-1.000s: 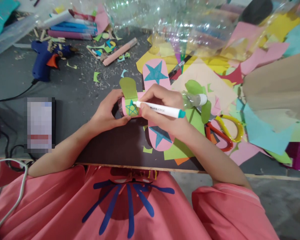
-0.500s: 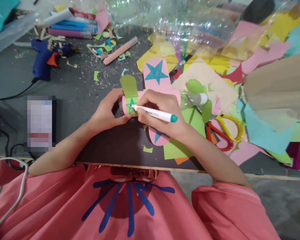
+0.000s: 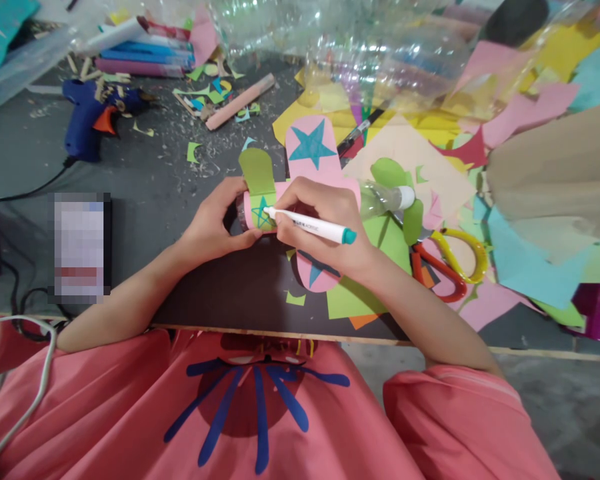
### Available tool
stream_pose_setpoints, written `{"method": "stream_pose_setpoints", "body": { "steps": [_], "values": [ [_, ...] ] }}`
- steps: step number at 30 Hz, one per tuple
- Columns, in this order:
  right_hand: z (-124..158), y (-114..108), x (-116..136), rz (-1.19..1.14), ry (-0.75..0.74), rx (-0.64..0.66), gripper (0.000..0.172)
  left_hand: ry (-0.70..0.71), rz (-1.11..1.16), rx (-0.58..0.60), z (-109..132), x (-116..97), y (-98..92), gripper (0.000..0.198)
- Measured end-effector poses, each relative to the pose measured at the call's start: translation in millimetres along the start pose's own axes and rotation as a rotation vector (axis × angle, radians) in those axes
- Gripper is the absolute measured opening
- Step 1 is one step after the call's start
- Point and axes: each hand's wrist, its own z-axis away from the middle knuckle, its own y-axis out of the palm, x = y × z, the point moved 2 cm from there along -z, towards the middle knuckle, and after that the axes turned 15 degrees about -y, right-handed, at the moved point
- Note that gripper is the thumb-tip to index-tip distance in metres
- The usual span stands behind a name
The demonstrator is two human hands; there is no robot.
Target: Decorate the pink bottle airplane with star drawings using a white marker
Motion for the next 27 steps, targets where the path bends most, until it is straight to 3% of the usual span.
{"method": "stream_pose_setpoints", "body": {
  "steps": [8, 16, 27],
  "values": [
    [-1.5, -1.1, 2.4, 0.073, -0.008, 0.093, 0.027, -0.014, -0.048, 0.009, 0.6, -1.0, -0.3, 0.06],
    [-1.8, 0.3, 1.8, 0.074, -0.042, -0.02, 0.02, 0.021, -0.026, -0.01, 0.6, 0.8, 0.6, 0.06],
    [-2.6, -2.8, 3.5, 0.097, 0.032, 0.13, 0.033, 0.014, -0.05, -0.005, 0.2, 0.0, 0.1, 0.059]
  ]
}}
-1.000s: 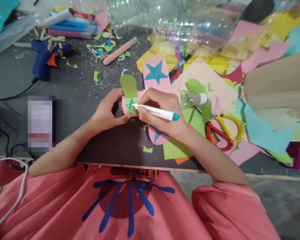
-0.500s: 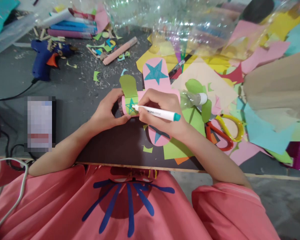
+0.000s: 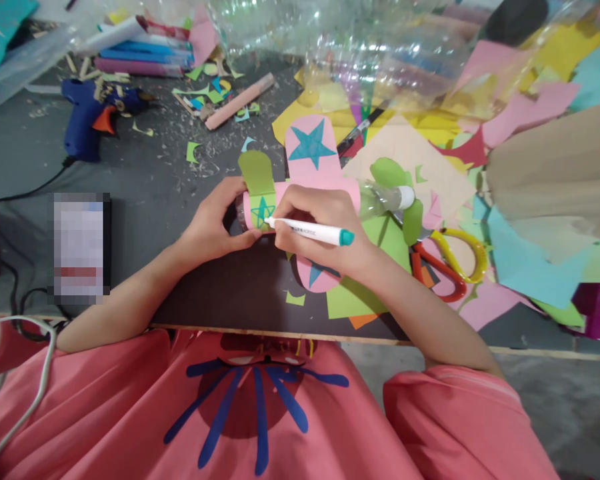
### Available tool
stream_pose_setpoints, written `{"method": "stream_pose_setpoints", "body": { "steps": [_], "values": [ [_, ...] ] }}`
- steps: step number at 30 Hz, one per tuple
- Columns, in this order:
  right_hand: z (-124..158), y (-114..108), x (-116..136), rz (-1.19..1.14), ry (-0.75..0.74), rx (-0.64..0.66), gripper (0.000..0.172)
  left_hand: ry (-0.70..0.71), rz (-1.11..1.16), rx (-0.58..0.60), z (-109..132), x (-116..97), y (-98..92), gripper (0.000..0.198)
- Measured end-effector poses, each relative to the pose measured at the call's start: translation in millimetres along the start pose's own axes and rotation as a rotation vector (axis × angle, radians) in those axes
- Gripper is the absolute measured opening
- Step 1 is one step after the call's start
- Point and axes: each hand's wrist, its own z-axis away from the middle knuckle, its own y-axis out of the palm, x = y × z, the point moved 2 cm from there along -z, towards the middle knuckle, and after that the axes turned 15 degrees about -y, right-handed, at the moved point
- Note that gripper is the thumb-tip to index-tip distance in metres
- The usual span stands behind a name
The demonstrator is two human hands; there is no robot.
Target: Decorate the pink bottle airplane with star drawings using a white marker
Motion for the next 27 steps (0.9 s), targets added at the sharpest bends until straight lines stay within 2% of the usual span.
{"method": "stream_pose_setpoints", "body": {
  "steps": [6, 11, 18, 27],
  "values": [
    [-0.7, 0.9, 0.1, 0.017, -0.067, -0.128, 0.02, 0.002, 0.025, 0.006, 0.5, 0.8, -0.2, 0.06],
    [0.8, 1.7, -1.9, 0.007, -0.066, -0.121, 0.022, -0.029, -0.012, 0.011, 0.8, 0.6, -0.1, 0.061],
    [0.6, -0.5, 0.3, -0.02, 0.003, -0.018, 0.028, 0.006, 0.005, 0.0, 0.2, 0.7, 0.1, 0.059],
    [-2.6, 1.3, -0.3, 0.038, -0.06, -0.141, 0.021, -0.028, 0.004, 0.014, -0.1, 1.2, -0.1, 0.06]
  ]
}}
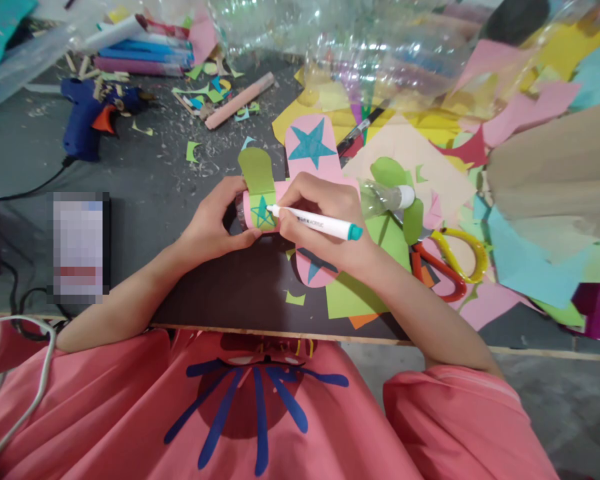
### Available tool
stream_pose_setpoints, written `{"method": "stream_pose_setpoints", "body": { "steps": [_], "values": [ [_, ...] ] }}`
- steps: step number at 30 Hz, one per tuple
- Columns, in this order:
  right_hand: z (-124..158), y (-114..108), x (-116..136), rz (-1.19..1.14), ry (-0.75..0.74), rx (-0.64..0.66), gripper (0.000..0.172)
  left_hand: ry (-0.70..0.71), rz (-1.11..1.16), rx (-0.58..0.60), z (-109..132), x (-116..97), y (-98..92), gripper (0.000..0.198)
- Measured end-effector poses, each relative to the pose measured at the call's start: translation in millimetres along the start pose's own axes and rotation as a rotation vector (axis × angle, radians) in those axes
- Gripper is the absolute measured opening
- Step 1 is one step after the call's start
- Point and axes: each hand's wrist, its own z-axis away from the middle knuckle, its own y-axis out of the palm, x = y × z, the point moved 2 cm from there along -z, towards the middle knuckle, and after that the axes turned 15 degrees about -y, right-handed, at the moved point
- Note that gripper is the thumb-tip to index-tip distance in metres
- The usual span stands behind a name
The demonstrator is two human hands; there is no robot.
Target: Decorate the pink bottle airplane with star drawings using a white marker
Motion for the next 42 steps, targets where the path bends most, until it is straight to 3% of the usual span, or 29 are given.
{"method": "stream_pose_setpoints", "body": {
  "steps": [5, 13, 21, 31, 38, 42],
  "values": [
    [1.2, 0.1, 0.2, -0.044, 0.016, -0.012, 0.024, 0.003, 0.014, -0.001, 0.0, -2.1, -0.7, 0.061],
    [3.8, -1.7, -2.0, -0.064, 0.002, 0.085, 0.025, -0.022, -0.002, -0.014, 0.5, -0.7, 1.9, 0.063],
    [0.8, -1.9, -1.0, 0.015, -0.027, 0.008, 0.018, 0.008, 0.014, -0.005, 0.0, -2.8, -0.7, 0.061],
    [5.1, -1.7, -5.8, -0.039, 0.035, 0.076, 0.031, -0.031, 0.001, -0.009, -0.2, -0.9, 0.1, 0.063],
    [9.4, -1.3, 0.3, 0.003, 0.005, -0.069, 0.016, -0.022, 0.011, -0.019, -0.4, -1.0, -0.5, 0.06],
    [11.6, 2.6, 0.5, -0.024, -0.02, -0.083, 0.015, -0.046, -0.014, -0.029, -0.4, -1.5, -1.7, 0.061]
  ]
}}
